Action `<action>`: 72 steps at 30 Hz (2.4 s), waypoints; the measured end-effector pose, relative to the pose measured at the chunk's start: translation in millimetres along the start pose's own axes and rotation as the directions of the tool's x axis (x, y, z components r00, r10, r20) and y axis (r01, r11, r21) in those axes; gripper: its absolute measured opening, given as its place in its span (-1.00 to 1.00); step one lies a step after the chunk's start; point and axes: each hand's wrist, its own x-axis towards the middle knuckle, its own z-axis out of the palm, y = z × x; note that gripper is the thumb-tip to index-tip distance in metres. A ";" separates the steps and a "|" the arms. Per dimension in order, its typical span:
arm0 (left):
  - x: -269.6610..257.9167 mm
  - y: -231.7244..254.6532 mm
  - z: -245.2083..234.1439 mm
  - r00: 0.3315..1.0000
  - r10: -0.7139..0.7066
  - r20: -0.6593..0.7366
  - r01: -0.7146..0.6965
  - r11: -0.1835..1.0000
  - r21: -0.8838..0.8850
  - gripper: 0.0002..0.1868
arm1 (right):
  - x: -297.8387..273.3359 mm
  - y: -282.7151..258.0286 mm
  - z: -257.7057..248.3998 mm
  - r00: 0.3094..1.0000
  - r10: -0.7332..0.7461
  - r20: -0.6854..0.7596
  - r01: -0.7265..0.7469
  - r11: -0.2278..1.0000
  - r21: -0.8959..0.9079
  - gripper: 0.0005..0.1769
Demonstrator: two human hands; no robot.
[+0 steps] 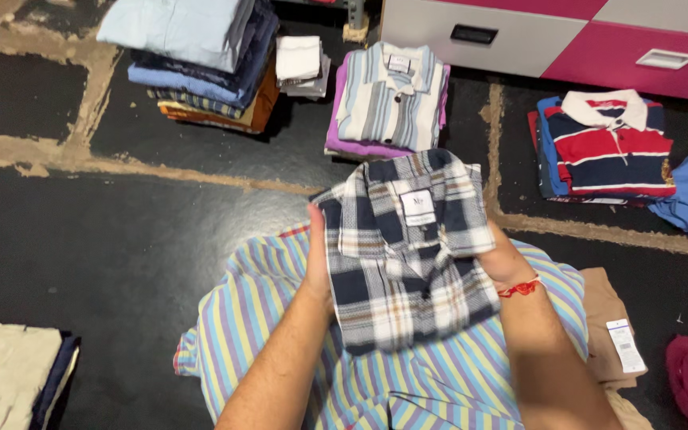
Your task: The person folds several shirts one by one by hand and places them into organized stacks on the floor.
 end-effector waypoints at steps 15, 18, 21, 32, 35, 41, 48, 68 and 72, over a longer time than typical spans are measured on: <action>30.8 1.5 -8.1 0.851 0.503 0.149 -0.292 0.218 0.931 -0.58 | -7.0 -37.8 51.7 0.987 -0.133 -0.089 0.062 0.833 -0.550 -0.36; 54.2 22.2 11.8 0.812 0.543 0.216 -0.223 -0.054 0.973 -0.64 | 15.4 -43.2 49.3 0.955 -0.266 -0.132 0.135 0.785 -0.605 -0.40; 102.8 50.4 32.3 0.725 0.602 0.335 -0.329 -0.124 0.936 -0.66 | 61.3 -67.7 44.4 0.904 -0.419 -0.089 0.298 0.764 -0.573 -0.39; 299.3 112.5 -77.9 0.823 0.564 0.066 -0.181 0.150 0.972 -0.44 | 241.8 -3.0 -22.3 0.872 -0.287 -0.396 0.097 0.895 -0.435 -0.50; 288.6 102.8 -91.3 0.816 0.576 0.043 -0.219 0.241 0.946 -0.60 | 237.7 1.3 -25.3 0.856 -0.368 -0.364 0.026 0.733 -0.680 -0.60; 277.9 113.7 -39.0 0.543 0.709 0.450 -0.343 -0.302 0.889 -0.82 | 235.2 -9.6 -5.9 0.613 -0.773 -0.163 0.306 0.422 -0.854 -0.67; 304.2 126.3 -22.4 0.705 0.634 0.317 -0.178 -0.274 0.945 -0.76 | 243.1 -8.2 -12.7 0.704 -0.659 -0.264 0.121 0.478 -0.870 -0.67; 239.5 98.0 -33.0 0.771 0.415 0.483 -0.077 -0.692 0.718 -0.71 | 210.9 -33.6 71.2 0.844 -0.412 0.342 0.266 -0.232 -0.936 -0.14; 138.1 120.6 -35.8 0.856 0.300 0.420 -0.130 -0.662 0.738 -0.55 | 175.7 -55.1 94.3 0.778 -0.474 0.413 0.405 -0.124 -0.906 -0.18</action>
